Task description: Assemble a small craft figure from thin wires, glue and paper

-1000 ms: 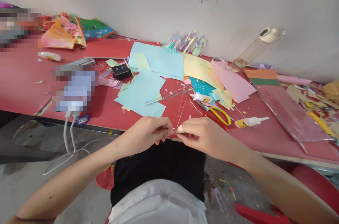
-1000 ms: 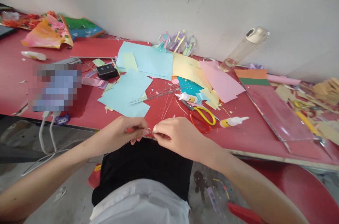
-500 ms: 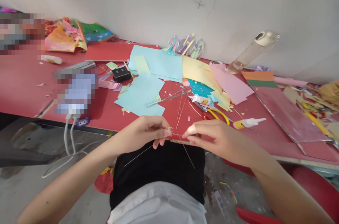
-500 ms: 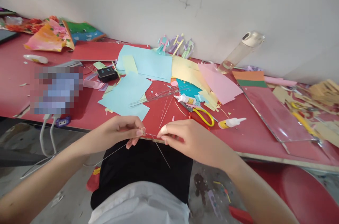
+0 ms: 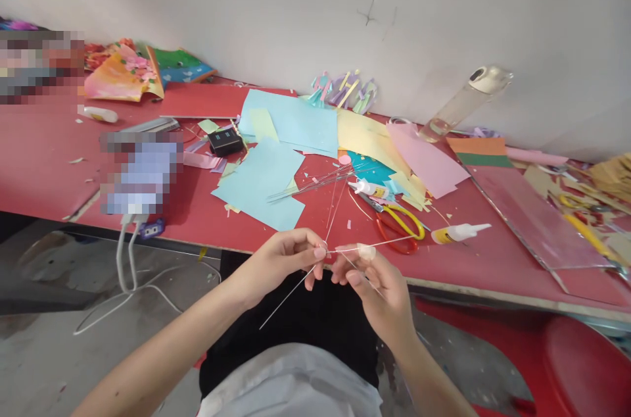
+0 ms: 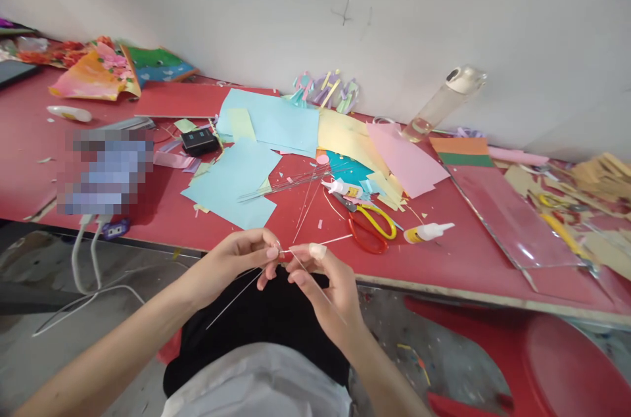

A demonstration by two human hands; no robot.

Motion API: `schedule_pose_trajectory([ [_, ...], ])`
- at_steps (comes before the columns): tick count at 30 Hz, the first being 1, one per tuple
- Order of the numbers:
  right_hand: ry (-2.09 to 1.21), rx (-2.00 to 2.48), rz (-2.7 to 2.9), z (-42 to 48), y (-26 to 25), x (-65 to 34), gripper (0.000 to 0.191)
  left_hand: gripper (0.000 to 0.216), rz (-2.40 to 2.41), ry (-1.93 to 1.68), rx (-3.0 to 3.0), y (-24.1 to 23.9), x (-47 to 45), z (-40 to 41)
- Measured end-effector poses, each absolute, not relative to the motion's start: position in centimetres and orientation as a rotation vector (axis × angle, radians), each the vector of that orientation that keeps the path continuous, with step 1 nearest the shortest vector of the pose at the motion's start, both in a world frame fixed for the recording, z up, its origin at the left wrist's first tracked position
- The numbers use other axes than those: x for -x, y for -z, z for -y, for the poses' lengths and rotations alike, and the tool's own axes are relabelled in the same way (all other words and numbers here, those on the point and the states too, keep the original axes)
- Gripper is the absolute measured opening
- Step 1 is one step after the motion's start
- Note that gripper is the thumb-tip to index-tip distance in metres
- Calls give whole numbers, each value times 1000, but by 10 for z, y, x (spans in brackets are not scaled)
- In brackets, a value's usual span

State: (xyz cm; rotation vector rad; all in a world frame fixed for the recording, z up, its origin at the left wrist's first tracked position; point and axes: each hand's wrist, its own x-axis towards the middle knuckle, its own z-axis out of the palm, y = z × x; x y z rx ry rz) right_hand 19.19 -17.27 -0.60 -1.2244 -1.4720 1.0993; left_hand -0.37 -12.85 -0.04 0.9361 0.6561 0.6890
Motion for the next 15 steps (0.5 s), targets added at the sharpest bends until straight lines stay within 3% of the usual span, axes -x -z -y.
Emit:
schedule_pose_trajectory([
  [7, -1112, 1324, 1195, 171, 9, -172, 19, 22, -742, -713, -1107, 11, -2, 136],
  [15, -1297, 1283, 1268, 169, 16, -183, 34, 17, -875, -609, -1252, 3, 2, 137],
])
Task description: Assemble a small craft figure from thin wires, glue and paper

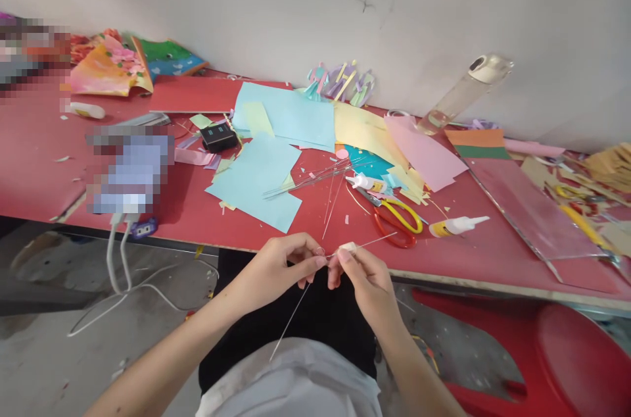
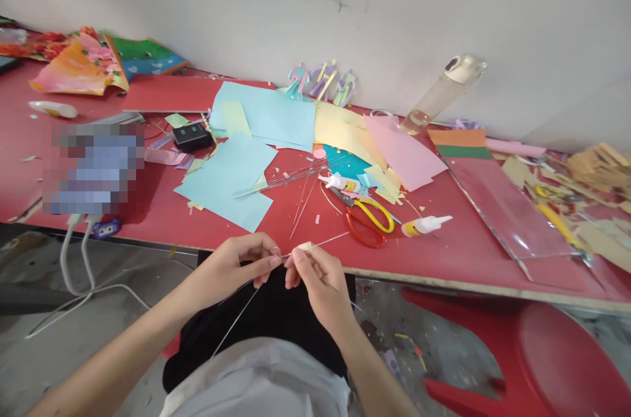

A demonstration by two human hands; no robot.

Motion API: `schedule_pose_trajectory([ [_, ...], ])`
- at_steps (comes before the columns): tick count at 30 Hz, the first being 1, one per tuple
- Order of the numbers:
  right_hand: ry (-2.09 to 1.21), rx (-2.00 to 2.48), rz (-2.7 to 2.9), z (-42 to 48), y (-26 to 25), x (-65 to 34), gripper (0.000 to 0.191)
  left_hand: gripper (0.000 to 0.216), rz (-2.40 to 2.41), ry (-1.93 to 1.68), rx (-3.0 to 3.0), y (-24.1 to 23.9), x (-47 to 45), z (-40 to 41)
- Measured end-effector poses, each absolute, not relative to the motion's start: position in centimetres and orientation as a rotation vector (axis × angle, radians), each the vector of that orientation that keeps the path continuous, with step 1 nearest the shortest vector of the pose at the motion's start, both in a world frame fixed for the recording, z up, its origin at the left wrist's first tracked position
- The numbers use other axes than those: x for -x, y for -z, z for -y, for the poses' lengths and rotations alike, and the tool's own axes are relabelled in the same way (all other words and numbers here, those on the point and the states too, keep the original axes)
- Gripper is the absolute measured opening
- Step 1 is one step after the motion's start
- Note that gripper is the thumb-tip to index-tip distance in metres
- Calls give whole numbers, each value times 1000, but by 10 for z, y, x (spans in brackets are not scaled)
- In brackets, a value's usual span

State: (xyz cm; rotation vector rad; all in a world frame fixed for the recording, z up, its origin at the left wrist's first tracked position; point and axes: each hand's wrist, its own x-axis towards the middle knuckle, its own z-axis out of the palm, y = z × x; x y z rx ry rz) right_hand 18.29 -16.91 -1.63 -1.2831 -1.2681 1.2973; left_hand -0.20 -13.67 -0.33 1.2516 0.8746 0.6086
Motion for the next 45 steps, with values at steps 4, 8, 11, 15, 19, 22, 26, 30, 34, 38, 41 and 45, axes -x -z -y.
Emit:
schedule_pose_trajectory([
  [4, -1421, 1219, 1253, 168, 13, -186, 31, 20, -873, -543, -1294, -1, 4, 135],
  [8, -1565, 1090, 1151, 167, 16, -188, 28, 22, -826, -570, -1341, -3, 5, 136],
  [11, -1641, 983, 1061, 166, 22, -188, 31, 23, -774, -616, -1336, -2, 4, 138],
  [15, -1670, 985, 1018, 165, 22, -189, 27, 24, -727, -649, -1267, 2, 4, 141],
  [19, -1634, 1078, 1015, 163, 15, -191, 17, 24, -670, -657, -1173, 7, 6, 141],
  [22, -1624, 1105, 1070, 161, 13, -194, 17, 24, -638, -651, -1115, 8, 8, 139],
  [26, -1621, 1093, 1186, 161, 16, -199, 16, 26, -622, -639, -1039, 8, 10, 136],
  [30, -1550, 962, 1480, 155, 12, -211, 12, 26, -527, -525, -814, 7, 9, 137],
  [34, -1487, 666, 1920, 138, 2, -225, 5, 28, -383, -360, -737, 8, 6, 142],
  [38, -1534, 797, 1716, 128, 3, -226, 21, 26, -544, -550, -1140, 1, 10, 144],
  [41, -1575, 912, 1407, 138, 14, -218, 35, 22, -780, -758, -1674, -6, 14, 144],
  [45, -1552, 952, 1396, 159, 17, -210, 36, 22, -889, -873, -2303, -9, 17, 145],
])
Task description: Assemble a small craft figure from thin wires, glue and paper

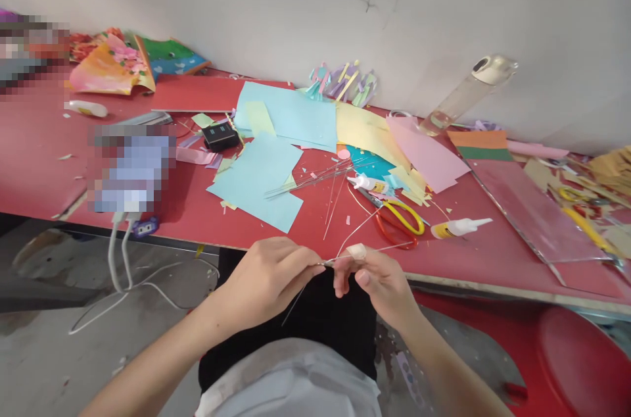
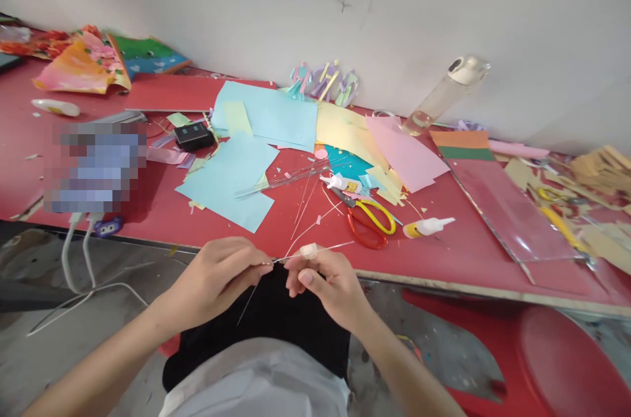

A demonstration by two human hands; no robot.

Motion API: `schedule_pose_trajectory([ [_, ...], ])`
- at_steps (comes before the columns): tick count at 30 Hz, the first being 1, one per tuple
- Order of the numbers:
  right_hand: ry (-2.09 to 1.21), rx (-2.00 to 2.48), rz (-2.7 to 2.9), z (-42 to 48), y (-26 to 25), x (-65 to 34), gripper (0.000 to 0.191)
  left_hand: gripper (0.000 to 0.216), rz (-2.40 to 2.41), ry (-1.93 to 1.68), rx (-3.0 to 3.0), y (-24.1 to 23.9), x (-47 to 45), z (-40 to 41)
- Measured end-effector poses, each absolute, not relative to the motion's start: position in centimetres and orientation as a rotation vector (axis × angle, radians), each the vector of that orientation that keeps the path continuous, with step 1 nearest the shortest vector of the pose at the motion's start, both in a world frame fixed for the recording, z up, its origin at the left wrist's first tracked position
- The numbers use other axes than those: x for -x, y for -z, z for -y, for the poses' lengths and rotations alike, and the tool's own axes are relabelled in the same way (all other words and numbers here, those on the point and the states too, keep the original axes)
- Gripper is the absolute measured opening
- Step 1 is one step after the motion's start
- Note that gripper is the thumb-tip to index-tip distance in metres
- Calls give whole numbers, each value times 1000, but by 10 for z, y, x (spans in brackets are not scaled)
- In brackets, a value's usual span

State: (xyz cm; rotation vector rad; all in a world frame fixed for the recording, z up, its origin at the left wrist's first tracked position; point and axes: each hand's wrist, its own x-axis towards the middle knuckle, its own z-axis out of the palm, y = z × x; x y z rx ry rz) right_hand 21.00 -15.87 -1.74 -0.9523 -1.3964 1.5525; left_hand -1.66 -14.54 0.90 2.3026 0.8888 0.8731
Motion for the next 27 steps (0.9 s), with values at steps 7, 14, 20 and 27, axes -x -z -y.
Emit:
schedule_pose_trajectory([
  [7, -1424, 1165, 1577, 168, -6, -208, 22, 22, -711, -986, -2841, -6, 12, 148],
  [14, -1179, 944, 1976, 164, -7, -215, 25, 18, -714, -879, -2275, -7, 15, 148],
  [20, -1064, 639, 2263, 140, -16, -233, 34, 17, -542, -573, -1768, -10, 21, 146],
  [27, -1938, 808, 2034, 129, -23, -235, 38, 28, -430, -854, -2847, -17, 19, 139],
])
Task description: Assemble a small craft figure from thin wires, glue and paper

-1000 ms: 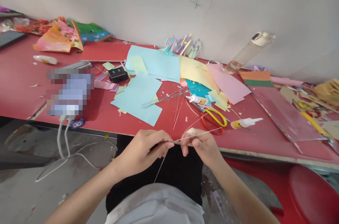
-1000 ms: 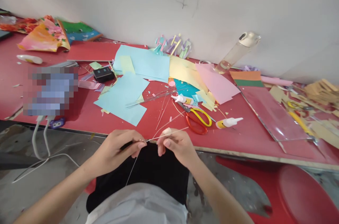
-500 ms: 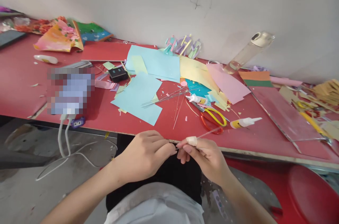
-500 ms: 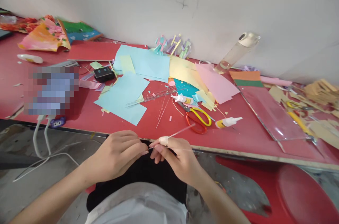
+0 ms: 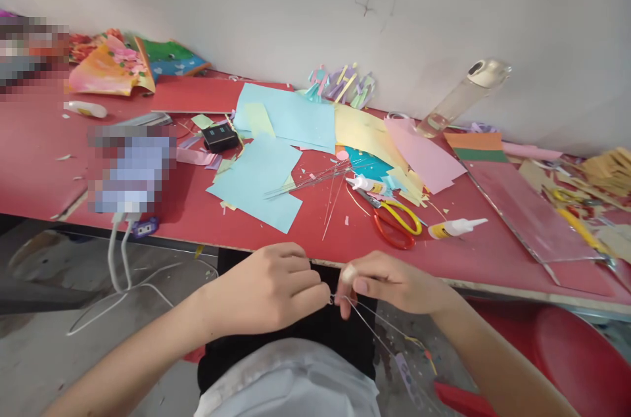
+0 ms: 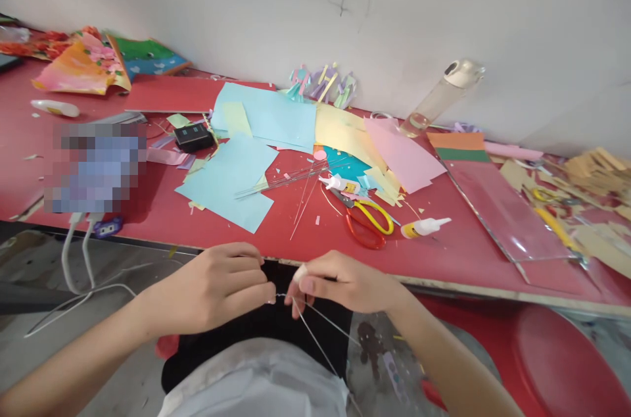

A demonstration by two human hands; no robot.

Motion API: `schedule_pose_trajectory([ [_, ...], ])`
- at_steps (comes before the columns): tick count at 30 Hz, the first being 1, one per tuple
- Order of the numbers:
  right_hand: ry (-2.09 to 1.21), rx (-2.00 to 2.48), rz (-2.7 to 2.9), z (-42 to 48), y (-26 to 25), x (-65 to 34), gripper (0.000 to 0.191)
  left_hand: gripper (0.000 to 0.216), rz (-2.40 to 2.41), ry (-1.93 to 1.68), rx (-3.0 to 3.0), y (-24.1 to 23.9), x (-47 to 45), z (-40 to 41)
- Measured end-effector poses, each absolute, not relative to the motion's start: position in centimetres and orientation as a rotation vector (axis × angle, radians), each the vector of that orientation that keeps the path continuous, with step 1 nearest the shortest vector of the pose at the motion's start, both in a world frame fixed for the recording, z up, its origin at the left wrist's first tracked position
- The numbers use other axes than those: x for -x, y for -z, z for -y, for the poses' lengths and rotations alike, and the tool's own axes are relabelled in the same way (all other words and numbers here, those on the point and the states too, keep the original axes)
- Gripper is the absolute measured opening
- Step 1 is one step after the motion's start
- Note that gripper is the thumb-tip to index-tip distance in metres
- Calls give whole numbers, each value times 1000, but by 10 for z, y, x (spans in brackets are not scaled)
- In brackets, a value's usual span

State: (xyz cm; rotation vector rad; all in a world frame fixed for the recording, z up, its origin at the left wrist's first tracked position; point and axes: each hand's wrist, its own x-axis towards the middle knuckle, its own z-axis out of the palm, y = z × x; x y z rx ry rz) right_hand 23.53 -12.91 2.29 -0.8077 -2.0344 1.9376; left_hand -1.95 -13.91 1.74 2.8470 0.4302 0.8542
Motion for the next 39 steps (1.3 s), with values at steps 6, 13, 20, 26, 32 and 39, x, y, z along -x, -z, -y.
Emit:
schedule_pose_trajectory([
  [6, -2410, 862, 1677, 134, -19, -225, 42, 23, -225, -974, -3196, -31, 19, 136],
  [13, -2047, 1001, 2092, 130, -32, -220, 30, 29, -345, -865, -3018, -29, 23, 135],
  [20, -686, 817, 3107, 131, -64, -213, 23, 19, -548, -528, -2334, -14, 25, 129],
  [26, 493, 606, 3066, 155, -69, -204, 21, 21, -601, -294, -1303, -15, 21, 118],
  [32, 59, 944, 2744, 148, -81, -227, 18, 19, -690, -693, -2061, -19, 28, 125],
  [39, -1409, 1223, 1981, 149, -35, -247, 33, 9, -745, -1287, -2651, -14, 28, 135],
])
